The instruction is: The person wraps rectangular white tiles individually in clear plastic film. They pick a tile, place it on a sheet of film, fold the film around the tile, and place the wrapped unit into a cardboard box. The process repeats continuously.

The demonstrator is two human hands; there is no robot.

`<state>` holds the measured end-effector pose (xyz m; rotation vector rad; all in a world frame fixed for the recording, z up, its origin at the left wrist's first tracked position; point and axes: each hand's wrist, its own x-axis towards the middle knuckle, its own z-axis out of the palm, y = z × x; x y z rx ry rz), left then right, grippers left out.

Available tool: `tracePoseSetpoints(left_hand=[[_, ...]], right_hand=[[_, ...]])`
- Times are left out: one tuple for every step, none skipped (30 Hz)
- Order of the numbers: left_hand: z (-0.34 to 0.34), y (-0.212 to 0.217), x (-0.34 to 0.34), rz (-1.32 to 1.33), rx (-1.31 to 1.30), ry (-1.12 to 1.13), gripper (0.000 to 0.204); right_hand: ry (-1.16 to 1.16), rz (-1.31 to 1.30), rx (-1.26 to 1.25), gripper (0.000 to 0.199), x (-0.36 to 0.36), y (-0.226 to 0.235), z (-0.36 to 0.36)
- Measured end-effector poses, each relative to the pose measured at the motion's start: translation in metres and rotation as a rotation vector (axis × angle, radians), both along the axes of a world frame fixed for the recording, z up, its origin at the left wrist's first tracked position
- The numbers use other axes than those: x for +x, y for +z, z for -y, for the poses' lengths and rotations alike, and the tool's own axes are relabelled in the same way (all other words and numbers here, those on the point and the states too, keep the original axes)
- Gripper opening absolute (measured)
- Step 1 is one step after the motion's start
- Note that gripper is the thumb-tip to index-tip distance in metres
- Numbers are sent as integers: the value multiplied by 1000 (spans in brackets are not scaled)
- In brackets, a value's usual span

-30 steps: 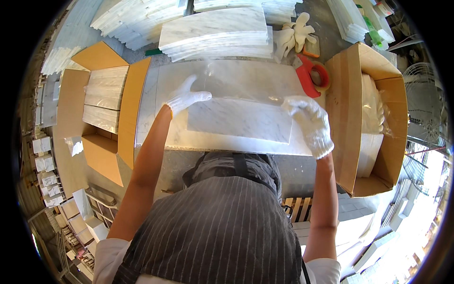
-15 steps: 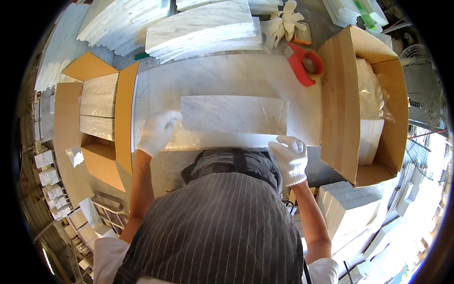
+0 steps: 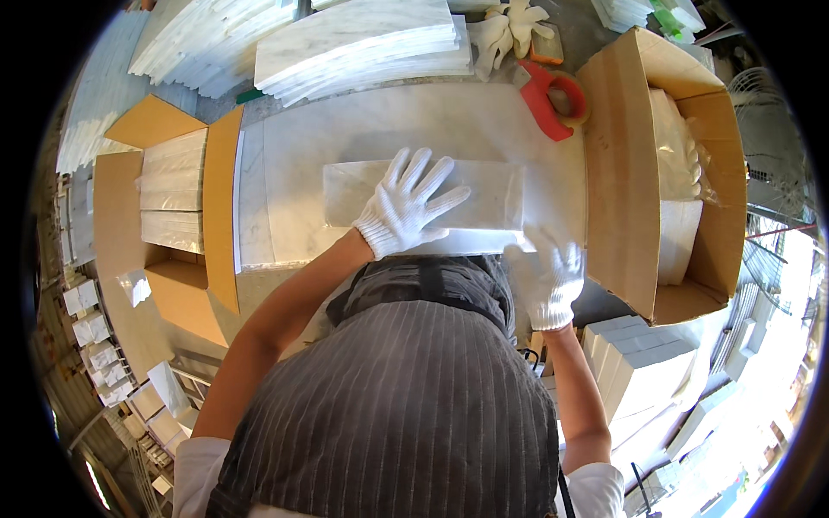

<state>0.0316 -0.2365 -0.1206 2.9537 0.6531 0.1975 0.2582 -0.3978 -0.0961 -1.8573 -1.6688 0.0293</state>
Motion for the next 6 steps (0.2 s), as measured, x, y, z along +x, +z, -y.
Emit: tracePoseSetpoints(left_hand=[[0, 1, 0, -6, 9, -4, 75], [-1, 3, 0, -32, 7, -8, 76], [-2, 7, -1, -60, 4, -10, 77], [-3, 10, -1, -81, 2, -18, 77], [-3, 9, 0, -70, 2, -10, 84], [-3, 3, 3, -60, 2, -2, 90]], right_hand=[[-85, 17, 27, 48, -5, 8, -12], [-31, 26, 47, 53, -9, 10, -28], [24, 34, 67, 59, -14, 11, -47], [73, 49, 87, 64, -16, 12, -62], [159, 108, -33, 72, -15, 8, -71], [244, 165, -155, 79, -14, 0, -78]])
